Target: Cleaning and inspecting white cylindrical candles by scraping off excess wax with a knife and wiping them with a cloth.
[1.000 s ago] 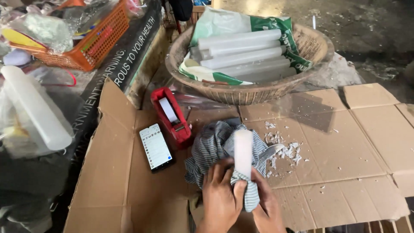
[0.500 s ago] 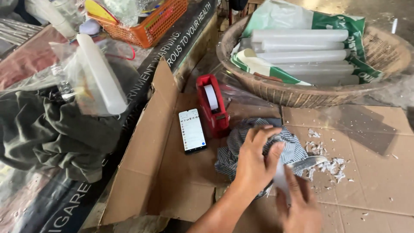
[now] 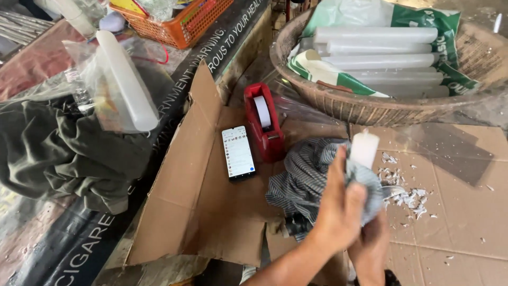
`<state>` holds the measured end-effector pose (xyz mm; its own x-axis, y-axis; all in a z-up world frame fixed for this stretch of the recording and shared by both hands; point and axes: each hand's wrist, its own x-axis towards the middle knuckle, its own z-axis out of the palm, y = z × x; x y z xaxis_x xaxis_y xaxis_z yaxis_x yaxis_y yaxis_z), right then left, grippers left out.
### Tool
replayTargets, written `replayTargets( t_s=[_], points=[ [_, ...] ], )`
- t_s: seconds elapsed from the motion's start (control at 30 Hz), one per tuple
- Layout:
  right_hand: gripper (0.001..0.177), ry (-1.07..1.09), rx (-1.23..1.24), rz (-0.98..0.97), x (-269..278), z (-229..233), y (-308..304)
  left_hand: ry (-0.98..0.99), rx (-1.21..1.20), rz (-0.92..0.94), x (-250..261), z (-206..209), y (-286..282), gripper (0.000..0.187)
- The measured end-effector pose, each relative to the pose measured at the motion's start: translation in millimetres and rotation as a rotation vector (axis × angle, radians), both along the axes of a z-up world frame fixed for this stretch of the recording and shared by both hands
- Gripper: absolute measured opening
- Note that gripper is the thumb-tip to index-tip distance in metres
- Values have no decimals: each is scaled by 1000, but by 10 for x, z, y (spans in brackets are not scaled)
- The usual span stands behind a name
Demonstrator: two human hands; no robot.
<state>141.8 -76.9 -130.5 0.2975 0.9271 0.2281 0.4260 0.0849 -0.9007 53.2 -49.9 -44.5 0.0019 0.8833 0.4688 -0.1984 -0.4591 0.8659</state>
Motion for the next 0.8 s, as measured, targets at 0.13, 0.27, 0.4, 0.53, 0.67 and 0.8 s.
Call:
replayTargets(
  t_s=[0.13, 0.27, 0.4, 0.53, 0.67, 0.8],
  points=[
    [39, 603, 96, -62, -19, 428, 124, 398, 94, -104, -26, -264, -279, 60],
    [49, 119, -22, 80, -66, 602, -13, 274, 160, -22, 9, -392, -58, 43],
    [61, 296, -69, 262, -9, 204, -37, 6, -122, 62, -64, -244, 360, 38],
    [56, 409, -139, 167, -38, 291, 47, -148, -231, -75, -53, -214, 286, 62],
    [52, 395, -42, 55, -1, 546, 107, -252, -153, -368, -144, -427, 119, 50],
    [52, 435, -245, 136, -19, 556, 69, 188, 199, -179, -199, -502, 71, 45]
  ],
)
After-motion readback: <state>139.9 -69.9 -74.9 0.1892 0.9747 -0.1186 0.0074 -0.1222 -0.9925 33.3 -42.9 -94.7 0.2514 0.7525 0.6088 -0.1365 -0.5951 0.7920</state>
